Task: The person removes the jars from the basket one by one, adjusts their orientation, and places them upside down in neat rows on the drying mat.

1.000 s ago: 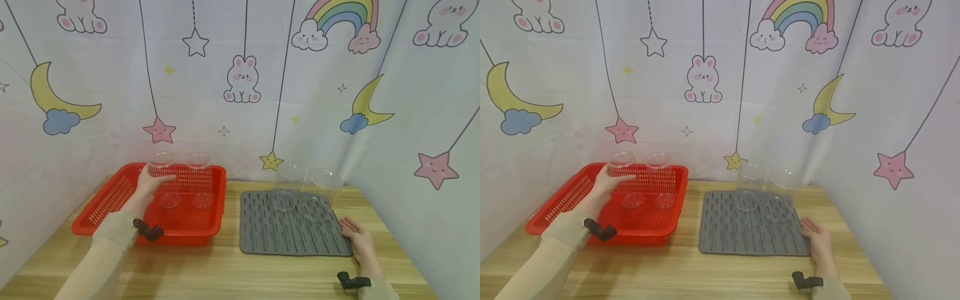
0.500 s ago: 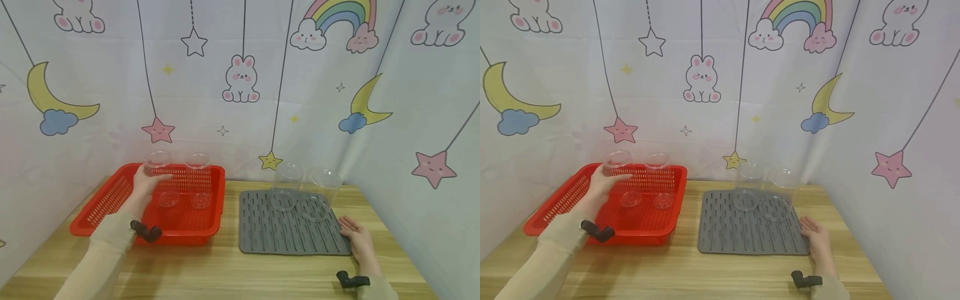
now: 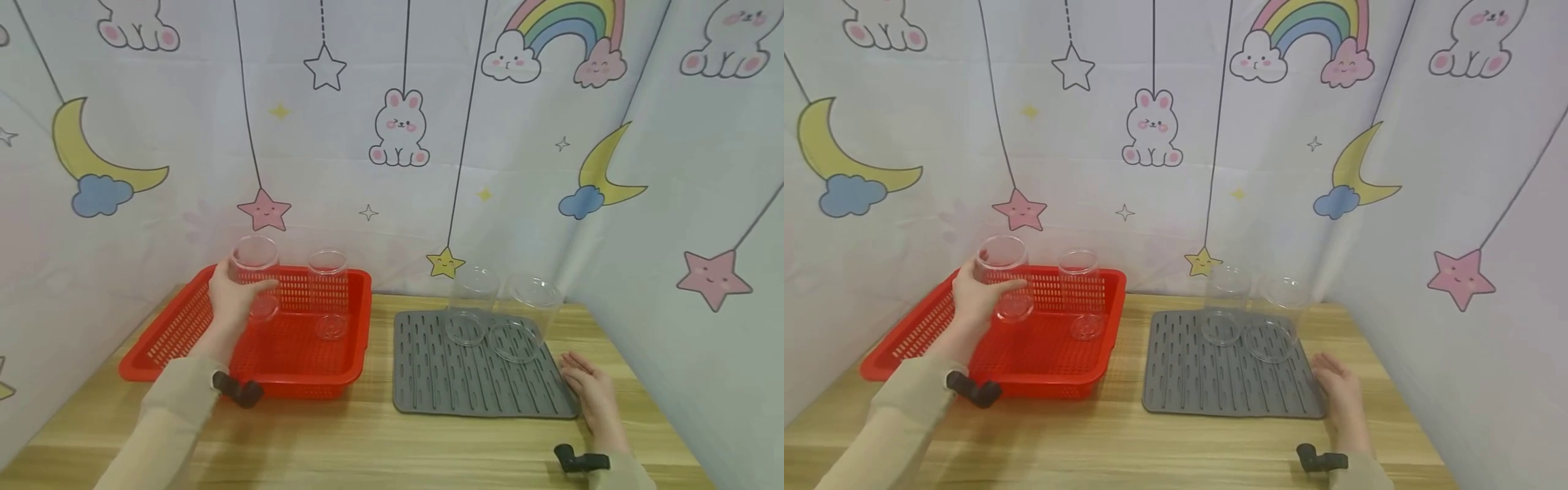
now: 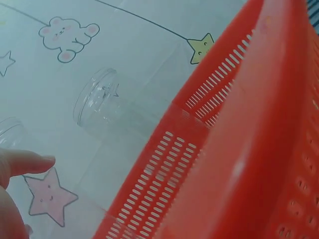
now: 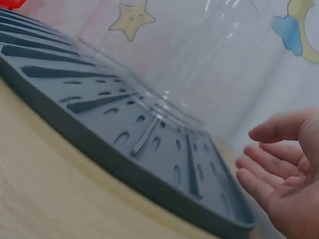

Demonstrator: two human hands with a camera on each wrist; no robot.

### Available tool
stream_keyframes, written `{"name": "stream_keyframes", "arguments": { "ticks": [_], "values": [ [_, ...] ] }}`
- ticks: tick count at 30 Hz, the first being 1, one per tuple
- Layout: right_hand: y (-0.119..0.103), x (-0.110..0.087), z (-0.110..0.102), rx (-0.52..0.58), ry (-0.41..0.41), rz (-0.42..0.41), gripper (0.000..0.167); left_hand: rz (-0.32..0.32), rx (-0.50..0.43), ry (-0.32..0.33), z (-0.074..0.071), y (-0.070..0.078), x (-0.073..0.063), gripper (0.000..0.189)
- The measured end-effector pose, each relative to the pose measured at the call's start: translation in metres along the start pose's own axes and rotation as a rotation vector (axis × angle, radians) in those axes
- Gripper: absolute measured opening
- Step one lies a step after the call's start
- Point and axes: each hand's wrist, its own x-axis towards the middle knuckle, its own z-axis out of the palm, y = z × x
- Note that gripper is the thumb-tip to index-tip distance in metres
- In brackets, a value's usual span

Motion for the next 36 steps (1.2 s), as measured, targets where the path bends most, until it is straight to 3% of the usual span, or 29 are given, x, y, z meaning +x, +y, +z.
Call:
{"name": "stream_keyframes", "arguments": {
  "ticks": [2, 5, 9, 12, 17, 21, 28, 33, 36],
  "values": [
    [-0.008, -0.004, 0.0, 0.019, 0.014, -0.031, 0.068, 0.042, 0.006, 0.023, 0.001, 0.003, -0.004, 0.086],
    [-0.022, -0.01, 0.001, 0.045, 0.036, -0.115, 0.055, 0.122, 0.012, 0.066, 0.002, 0.008, -0.01, 0.085],
    [-0.042, -0.018, 0.006, 0.068, 0.066, -0.237, 0.032, 0.296, 0.046, 0.129, 0.006, 0.016, -0.019, 0.083],
    [-0.057, -0.026, 0.012, 0.059, 0.093, -0.311, 0.033, 0.436, 0.096, 0.178, 0.01, 0.02, -0.023, 0.079],
    [-0.077, -0.035, 0.022, 0.031, 0.107, -0.437, 0.039, 0.589, 0.183, 0.239, 0.017, 0.027, -0.032, 0.075],
    [-0.087, -0.039, 0.031, 0.031, 0.1, -0.51, 0.042, 0.752, 0.255, 0.283, 0.023, 0.033, -0.041, 0.074],
    [-0.104, -0.055, 0.057, -0.017, -0.013, -0.594, 0.047, 1.028, 0.394, 0.314, 0.036, 0.04, -0.058, 0.068],
    [-0.11, -0.064, 0.082, -0.05, -0.083, -0.635, 0.05, 1.124, 0.434, 0.296, 0.047, 0.043, -0.069, 0.064],
    [-0.11, -0.068, 0.097, -0.062, -0.13, -0.65, 0.052, 1.176, 0.453, 0.249, 0.054, 0.043, -0.075, 0.067]
  ]
}}
